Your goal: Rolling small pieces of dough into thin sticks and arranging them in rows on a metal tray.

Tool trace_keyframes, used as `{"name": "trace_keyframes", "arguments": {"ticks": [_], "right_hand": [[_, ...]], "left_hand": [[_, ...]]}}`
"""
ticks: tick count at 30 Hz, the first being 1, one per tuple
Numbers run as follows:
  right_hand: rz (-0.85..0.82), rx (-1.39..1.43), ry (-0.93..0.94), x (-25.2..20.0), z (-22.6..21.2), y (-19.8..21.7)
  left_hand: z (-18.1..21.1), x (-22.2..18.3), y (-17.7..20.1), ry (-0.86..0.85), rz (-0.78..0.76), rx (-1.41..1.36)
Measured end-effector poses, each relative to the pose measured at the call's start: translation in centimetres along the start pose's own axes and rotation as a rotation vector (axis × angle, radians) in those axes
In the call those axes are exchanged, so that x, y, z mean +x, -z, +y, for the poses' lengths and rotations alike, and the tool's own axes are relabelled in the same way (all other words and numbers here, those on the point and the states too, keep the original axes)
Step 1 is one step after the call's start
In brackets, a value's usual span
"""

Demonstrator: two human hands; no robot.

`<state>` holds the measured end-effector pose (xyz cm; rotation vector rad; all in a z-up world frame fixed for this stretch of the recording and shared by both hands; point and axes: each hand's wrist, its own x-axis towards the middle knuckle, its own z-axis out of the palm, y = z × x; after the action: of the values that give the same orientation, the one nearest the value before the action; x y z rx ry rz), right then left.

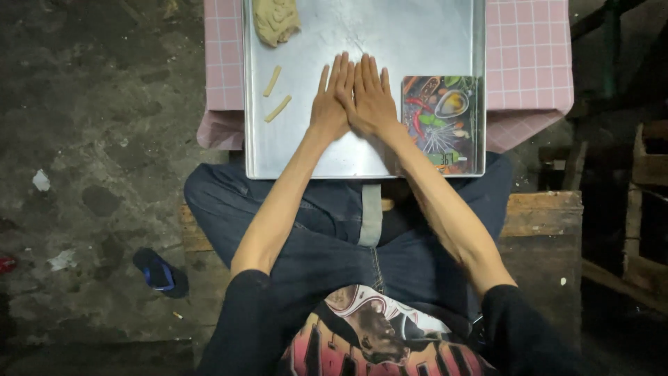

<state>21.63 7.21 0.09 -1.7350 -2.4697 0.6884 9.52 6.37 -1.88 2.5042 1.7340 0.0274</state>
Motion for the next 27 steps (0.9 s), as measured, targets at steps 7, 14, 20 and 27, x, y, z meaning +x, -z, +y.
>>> {"name": "trace_keyframes", "arguments": {"ticks": [7,14,20,27], "right_hand": [[0.098,-0.062,0.003,-0.3,0.6,-0.3],[0.007,-0.068,0.119,-8.0,0.4,-2.1],[0.311,0.236,0.18,-12.0,4.2,-0.2],[0.899,0.341,0.103,-17.0,13.8,2.5]], "left_hand": [[-0.2,0.2,1.1,0.062,-0.077,-0.01],[0.8,-5.7,-0.6,-0.033,-0.172,-0.056],[1.6,-7.5,-1.1,-0.108,0.011,-0.131],[3.6,-3.6,-1.4,-0.134,-0.079,-0.047]]}}
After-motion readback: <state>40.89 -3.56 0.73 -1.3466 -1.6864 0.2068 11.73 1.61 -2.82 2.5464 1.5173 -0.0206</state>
